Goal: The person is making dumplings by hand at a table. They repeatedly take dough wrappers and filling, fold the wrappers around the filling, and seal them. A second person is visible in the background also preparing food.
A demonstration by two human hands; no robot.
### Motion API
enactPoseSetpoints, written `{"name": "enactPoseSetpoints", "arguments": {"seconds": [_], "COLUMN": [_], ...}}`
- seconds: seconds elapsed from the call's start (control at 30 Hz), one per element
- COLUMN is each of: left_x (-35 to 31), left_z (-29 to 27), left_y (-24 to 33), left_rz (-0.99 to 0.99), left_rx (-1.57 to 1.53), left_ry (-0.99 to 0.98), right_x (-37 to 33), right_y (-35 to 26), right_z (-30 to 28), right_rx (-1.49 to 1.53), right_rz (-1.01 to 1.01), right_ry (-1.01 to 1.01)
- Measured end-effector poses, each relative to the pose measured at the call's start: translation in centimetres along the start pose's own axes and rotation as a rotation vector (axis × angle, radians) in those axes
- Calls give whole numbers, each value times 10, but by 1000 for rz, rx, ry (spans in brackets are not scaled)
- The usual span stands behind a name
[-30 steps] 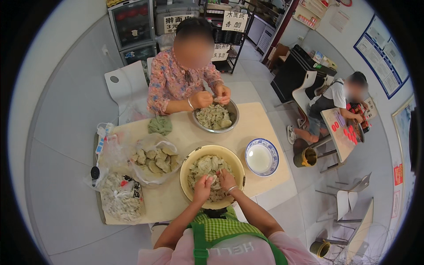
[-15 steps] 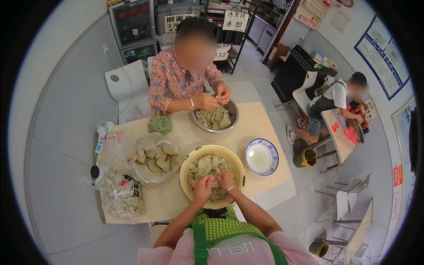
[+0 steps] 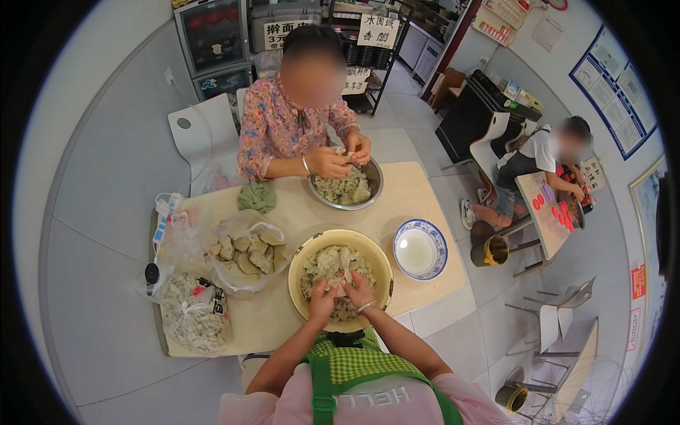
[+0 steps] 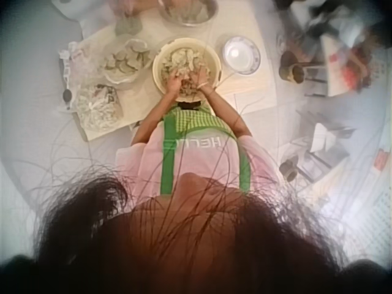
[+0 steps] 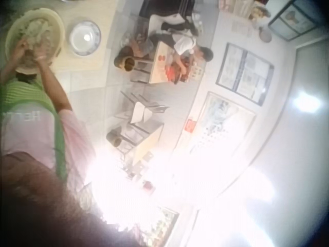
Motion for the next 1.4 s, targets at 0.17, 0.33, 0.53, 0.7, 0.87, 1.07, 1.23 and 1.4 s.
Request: {"name": "enactPoseSetpoints", "arguments": {"seconds": [0.17,0.33,0.53,0.7,0.87,1.07,1.23,1.4], "left_x": [0,-2,2,16,11,-2,-4,16], "left_z": [8,10,7,-10,-4,13,10,-3], "left_y": [18,24,13,-5,-4,15,21,-2], "left_rz": [144,365,287,121,50,202,89,177], "left_rx": [429,295,319,251,227,189,-39,223], "left_ry": [-70,-71,-160,-40,-85,-281,-258,-149], "right_x": [24,22,42,12,8,32,45,16], "right_y": [57,57,80,11,9,48,95,30], "right_z": [16,26,-3,9,5,9,-10,2], "right_rx": [-75,69,-48,312,-229,-280,315,99], "right_rz": [61,312,307,237,-159,29,436,32], "right_ry": [162,105,198,-374,-18,158,157,-112]}}
Point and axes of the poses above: each hand's wrist, its own x-axis towards the middle knuckle, its own z-axis out of the palm, y = z × x, the point moved 6 cm from there along x, towards the middle knuckle, and after that the axes turned 10 degrees about z, right-handed, at the moved point
